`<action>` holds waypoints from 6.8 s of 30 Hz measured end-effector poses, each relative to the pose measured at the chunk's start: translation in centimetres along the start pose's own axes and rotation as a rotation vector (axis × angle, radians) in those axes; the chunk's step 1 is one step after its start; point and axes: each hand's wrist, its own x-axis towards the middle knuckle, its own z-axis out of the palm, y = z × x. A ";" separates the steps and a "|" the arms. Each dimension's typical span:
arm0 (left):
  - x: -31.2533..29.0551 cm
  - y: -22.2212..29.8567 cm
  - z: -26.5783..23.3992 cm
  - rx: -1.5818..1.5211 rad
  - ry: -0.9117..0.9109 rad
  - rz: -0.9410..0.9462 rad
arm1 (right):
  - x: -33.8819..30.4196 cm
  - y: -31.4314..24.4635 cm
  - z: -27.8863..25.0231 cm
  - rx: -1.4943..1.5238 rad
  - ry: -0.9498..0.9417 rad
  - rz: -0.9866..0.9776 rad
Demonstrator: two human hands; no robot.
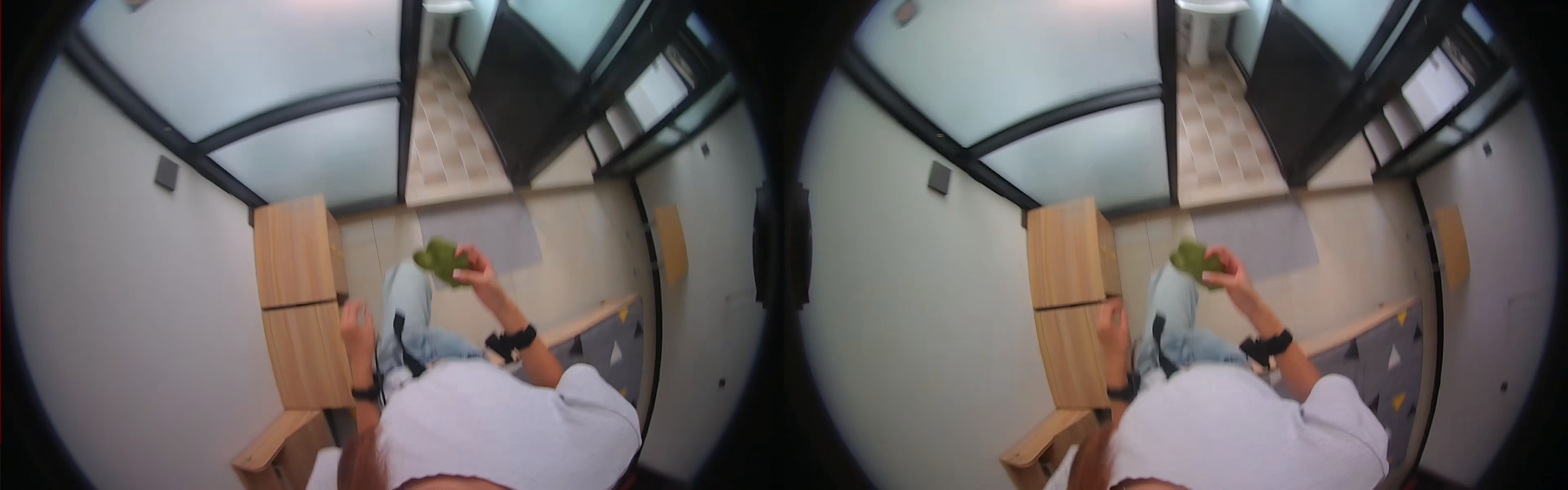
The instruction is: The person wipes a wooden table, a door frame, and a headboard with a cloth, then rinses the cloth in a sink and wipes a glass door and frame.
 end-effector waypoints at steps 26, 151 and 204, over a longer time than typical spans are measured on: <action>49.8 32.9 30.6 -0.183 -0.838 0.717 | 26.6 -25.3 -23.0 0.131 0.752 -0.491; 150.9 25.5 95.8 -0.801 -0.447 -0.834 | 154.9 -44.2 -54.6 0.853 0.276 0.507; 152.1 28.0 92.7 0.271 -0.392 0.226 | 156.6 -38.0 -50.3 0.994 0.240 0.380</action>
